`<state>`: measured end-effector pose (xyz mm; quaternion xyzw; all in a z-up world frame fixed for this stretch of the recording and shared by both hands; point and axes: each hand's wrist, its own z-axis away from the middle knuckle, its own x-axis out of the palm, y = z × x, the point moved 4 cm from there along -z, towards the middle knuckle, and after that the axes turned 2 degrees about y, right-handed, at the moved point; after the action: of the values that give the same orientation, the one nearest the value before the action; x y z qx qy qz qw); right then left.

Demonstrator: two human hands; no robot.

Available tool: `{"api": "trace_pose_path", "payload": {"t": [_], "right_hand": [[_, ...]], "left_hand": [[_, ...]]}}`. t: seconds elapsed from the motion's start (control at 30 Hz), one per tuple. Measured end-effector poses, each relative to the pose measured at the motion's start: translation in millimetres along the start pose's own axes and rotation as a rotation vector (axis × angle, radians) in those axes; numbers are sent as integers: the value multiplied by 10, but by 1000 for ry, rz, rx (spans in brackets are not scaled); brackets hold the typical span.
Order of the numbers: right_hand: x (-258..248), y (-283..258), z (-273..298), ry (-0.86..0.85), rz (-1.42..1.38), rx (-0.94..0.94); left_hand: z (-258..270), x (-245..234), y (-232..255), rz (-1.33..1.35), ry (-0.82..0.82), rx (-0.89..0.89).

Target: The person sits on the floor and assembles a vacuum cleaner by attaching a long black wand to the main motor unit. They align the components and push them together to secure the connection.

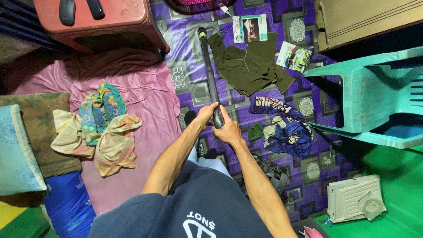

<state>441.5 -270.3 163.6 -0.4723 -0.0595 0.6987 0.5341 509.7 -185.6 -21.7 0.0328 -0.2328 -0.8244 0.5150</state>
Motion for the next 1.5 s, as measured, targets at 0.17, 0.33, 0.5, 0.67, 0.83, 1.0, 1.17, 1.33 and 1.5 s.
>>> {"api": "trace_pose_path", "payload": {"t": [0.17, 0.33, 0.5, 0.67, 0.83, 1.0, 1.17, 1.33, 1.5], "right_hand": [[14, 72, 154, 2, 34, 10], [0, 224, 412, -22, 16, -13], [-50, 388, 780, -54, -21, -30], [-101, 428, 1246, -111, -40, -17], [-100, 384, 1735, -179, 24, 16], [-25, 447, 2186, -229, 65, 28], [-6, 573, 2636, -325, 36, 111], [-59, 730, 2960, -288, -4, 14], [-52, 846, 3019, -327, 52, 139]], "left_hand": [[19, 32, -153, 44, -2, 41], [173, 128, -329, 55, 16, 4], [309, 260, -577, 99, 29, -37], [426, 350, -912, 85, 17, -67], [533, 303, -1319, 137, 47, -128], [598, 231, -1831, 112, 88, -161], [813, 289, -2324, 126, 69, -166], [1166, 545, -2679, 46, 4, -158], [1237, 646, -2714, 31, 56, -131]]}}
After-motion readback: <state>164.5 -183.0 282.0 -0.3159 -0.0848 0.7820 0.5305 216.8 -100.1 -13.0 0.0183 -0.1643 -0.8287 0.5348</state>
